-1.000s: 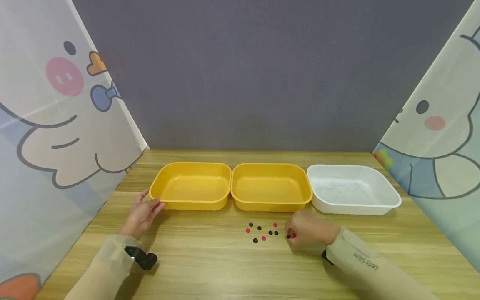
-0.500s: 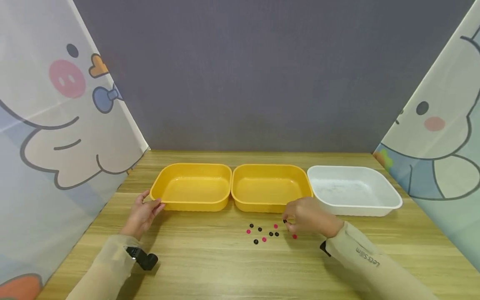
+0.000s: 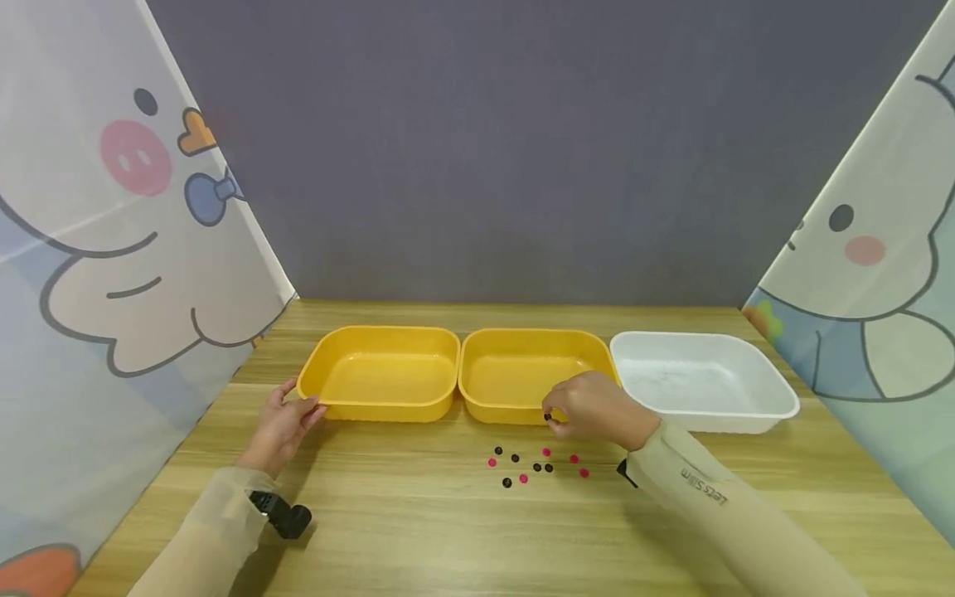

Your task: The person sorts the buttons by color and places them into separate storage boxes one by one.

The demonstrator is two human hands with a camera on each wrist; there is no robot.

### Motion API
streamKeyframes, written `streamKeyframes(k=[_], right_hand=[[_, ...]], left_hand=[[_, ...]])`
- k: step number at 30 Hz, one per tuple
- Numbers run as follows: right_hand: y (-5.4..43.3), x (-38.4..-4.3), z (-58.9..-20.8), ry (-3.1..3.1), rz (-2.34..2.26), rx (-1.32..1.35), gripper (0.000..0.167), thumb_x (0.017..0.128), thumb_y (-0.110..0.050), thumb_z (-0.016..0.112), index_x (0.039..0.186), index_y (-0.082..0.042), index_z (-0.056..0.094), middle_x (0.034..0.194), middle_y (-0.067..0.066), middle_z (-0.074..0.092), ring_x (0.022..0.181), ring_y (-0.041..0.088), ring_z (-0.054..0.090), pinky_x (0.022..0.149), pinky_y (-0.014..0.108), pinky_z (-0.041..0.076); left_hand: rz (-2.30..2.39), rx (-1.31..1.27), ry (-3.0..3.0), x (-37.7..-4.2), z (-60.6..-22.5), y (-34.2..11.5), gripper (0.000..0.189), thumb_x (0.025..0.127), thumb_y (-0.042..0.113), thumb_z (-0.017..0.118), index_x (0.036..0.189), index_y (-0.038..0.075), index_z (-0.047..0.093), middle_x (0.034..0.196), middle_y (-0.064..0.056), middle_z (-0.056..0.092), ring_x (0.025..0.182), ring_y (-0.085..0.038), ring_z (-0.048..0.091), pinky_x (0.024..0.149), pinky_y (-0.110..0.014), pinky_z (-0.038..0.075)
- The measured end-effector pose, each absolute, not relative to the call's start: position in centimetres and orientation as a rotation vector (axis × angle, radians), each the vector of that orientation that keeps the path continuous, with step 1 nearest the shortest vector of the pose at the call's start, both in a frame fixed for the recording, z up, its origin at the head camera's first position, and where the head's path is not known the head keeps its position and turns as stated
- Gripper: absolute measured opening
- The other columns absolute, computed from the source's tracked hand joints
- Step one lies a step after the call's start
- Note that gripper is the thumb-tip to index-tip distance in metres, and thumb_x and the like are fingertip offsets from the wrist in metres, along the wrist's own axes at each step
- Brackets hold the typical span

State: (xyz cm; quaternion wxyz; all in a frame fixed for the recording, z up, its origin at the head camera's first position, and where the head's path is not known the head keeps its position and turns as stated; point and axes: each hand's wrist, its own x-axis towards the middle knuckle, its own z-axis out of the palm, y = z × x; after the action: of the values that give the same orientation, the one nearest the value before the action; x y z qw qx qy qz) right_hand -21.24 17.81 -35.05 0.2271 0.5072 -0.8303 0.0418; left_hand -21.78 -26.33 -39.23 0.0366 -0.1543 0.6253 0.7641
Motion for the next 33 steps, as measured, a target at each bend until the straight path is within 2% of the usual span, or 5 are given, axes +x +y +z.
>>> streamKeyframes(k=[4,12,28,33], right_hand=[[17.2,-21.6,-34.8,-2.275,0.095,1.407,0.008,0.069,-0.011,0.074,0.072,-0.016,0.069,0.068,-0.007,0.067,0.051,0.002,0.052,0.044,0.015,0.043],[16.2,-21.7,-34.6,-2.356,0.218,1.412,0.007,0.074,-0.01,0.074,0.08,-0.011,0.07,0.065,-0.004,0.065,0.044,0.0,0.036,0.044,0.011,0.039],[13.0,-22.7,-33.1,-2.561,0.227,1.423,0.008,0.08,-0.007,0.068,0.088,-0.008,0.07,0.078,0.001,0.07,0.053,0.003,0.05,0.058,0.016,0.051],[12.0,-23.3,-32.9,-2.568,0.183,1.445,0.01,0.081,-0.007,0.067,0.09,-0.007,0.071,0.079,0.002,0.07,0.054,0.004,0.052,0.06,0.016,0.052]], left_hand=[[2.344,-0.466,1.925,-21.8,-39.2,-26.4,0.075,0.1,-0.001,0.042,0.152,0.008,-0.01,0.122,-0.017,0.036,0.072,-0.002,0.061,0.078,-0.014,0.053],[2.333,-0.472,1.936,-21.8,-39.3,-26.4,0.073,0.1,-0.001,0.041,0.153,0.008,-0.009,0.126,-0.02,0.035,0.071,-0.003,0.061,0.078,-0.014,0.054],[2.362,-0.463,1.91,-21.8,-39.3,-26.4,0.075,0.099,-0.004,0.041,0.152,0.008,-0.01,0.124,-0.019,0.035,0.07,-0.003,0.061,0.077,-0.014,0.054],[2.385,-0.463,1.878,-21.8,-39.2,-26.4,0.076,0.098,-0.005,0.042,0.153,0.009,-0.009,0.109,-0.013,0.046,0.069,-0.004,0.063,0.076,-0.016,0.055]])
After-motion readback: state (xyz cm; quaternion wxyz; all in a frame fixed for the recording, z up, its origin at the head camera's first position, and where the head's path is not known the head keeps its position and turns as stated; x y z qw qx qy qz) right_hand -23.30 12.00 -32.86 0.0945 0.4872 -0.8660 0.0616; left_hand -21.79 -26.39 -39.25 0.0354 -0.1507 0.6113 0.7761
